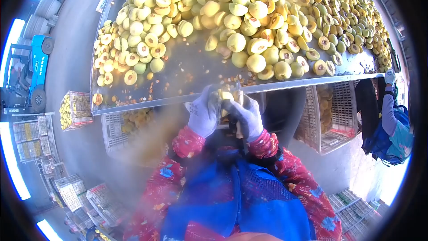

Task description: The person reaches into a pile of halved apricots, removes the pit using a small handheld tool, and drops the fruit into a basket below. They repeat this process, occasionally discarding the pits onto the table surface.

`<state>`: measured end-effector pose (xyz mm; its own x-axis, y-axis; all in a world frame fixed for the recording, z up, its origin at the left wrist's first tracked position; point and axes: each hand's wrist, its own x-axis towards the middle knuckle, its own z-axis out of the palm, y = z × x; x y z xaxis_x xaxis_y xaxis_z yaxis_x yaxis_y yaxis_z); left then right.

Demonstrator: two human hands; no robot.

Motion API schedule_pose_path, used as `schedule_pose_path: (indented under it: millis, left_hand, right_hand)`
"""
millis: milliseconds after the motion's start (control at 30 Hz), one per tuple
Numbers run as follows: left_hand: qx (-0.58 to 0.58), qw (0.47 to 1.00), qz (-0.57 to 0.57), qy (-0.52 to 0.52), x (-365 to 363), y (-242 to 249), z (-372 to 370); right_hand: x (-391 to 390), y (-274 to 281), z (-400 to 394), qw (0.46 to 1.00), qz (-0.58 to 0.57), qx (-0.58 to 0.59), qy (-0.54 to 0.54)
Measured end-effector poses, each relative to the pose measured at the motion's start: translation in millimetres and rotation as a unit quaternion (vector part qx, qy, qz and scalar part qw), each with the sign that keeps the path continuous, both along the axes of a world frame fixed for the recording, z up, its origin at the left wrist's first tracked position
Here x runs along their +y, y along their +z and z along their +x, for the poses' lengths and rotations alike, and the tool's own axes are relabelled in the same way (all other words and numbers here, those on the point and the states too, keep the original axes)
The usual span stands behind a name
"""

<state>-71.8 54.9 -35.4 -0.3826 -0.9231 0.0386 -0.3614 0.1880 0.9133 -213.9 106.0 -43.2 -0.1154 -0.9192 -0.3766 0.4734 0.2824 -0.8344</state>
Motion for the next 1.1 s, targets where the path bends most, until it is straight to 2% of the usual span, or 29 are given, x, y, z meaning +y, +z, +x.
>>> schedule_pose_path:
  millis: [67, 133, 200, 233, 267, 300, 333, 367, 400, 433, 467, 500, 533, 567, 600, 667, 700, 800, 867, 1000, 1100]
  left_hand:
    - [0.044, 0.999, 0.014, -0.004, 0, -2, 2]
    - [0.161, 0.983, 0.075, 0.052, 3, -23, 6]
    - [0.32, 0.93, 0.147, 0.107, 5, -39, 10]
    - [0.405, 0.885, 0.187, 0.136, 5, -50, 13]
    - [0.279, 0.946, 0.107, 0.125, 6, -41, 16]
    - [0.146, 0.983, 0.024, 0.109, 7, -27, 19]
    - [0.068, 0.993, -0.026, 0.098, 6, -27, 25]
    - [-0.008, 0.993, -0.079, 0.09, 5, -27, 30]
    - [-0.024, 0.991, -0.1, 0.089, 2, -45, 37]
    - [-0.039, 0.988, -0.119, 0.088, 0, -65, 44]
    - [-0.031, 0.991, -0.095, 0.086, 2, -62, 42]
    - [-0.024, 0.994, -0.072, 0.085, 3, -59, 40]
    - [0.006, 0.997, -0.007, 0.082, 6, -28, 27]
    - [0.036, 0.994, 0.058, 0.08, 9, -12, 19]
    - [0.017, 0.997, 0.029, 0.071, 12, -17, 17]
    - [-0.021, 0.998, -0.029, 0.054, 18, -25, 17]
    - [0.104, 0.984, 0.126, 0.074, 18, -23, 17]
    - [0.03, 0.989, -0.058, 0.131, 29, -27, 12]
    - [0.035, 0.991, -0.028, 0.122, 29, -36, 15]
    - [0.149, 0.981, 0.045, 0.113, 29, -25, 12]
    - [0.315, 0.927, 0.116, 0.169, 37, -45, 7]
  right_hand:
    - [-1, 13, -13, 0.987, 0.098, -0.116, 0.059]
    - [-11, 21, -5, 0.98, 0.083, -0.179, -0.031]
    - [-21, 23, -1, 0.969, 0.063, -0.203, -0.128]
    - [-23, -10, -16, 0.991, 0.083, -0.039, -0.1]
    - [-31, 3, -24, 0.987, 0.124, -0.04, -0.096]
    - [-31, -10, -33, 0.992, 0.055, 0.063, -0.096]
    - [-32, -12, -39, 0.982, -0.015, 0.164, -0.095]
    - [-25, -9, -45, 0.984, 0.047, 0.152, -0.078]
    - [-20, -7, -43, 0.955, -0.055, 0.288, -0.038]
    - [-11, -8, -40, 0.897, -0.155, 0.415, 0.004]
    - [-1, -6, -35, 0.811, -0.248, 0.528, 0.048]
    - [9, 1, -29, 0.832, -0.238, 0.481, 0.138]
    - [11, 16, -28, 0.856, -0.181, 0.452, 0.172]
    - [17, 20, -16, 0.867, -0.176, 0.433, 0.171]
    - [24, 23, -4, 0.877, -0.172, 0.414, 0.17]
    - [29, 19, 2, 0.864, -0.158, 0.444, 0.179]
    - [30, 18, 4, 0.856, -0.151, 0.459, 0.182]
    - [34, 19, 9, 0.823, -0.187, 0.52, 0.133]
    - [36, 20, 12, 0.827, -0.187, 0.515, 0.123]
    - [37, 21, 15, 0.859, -0.171, 0.463, 0.136]
    - [39, 14, 15, 0.874, -0.189, 0.419, 0.155]
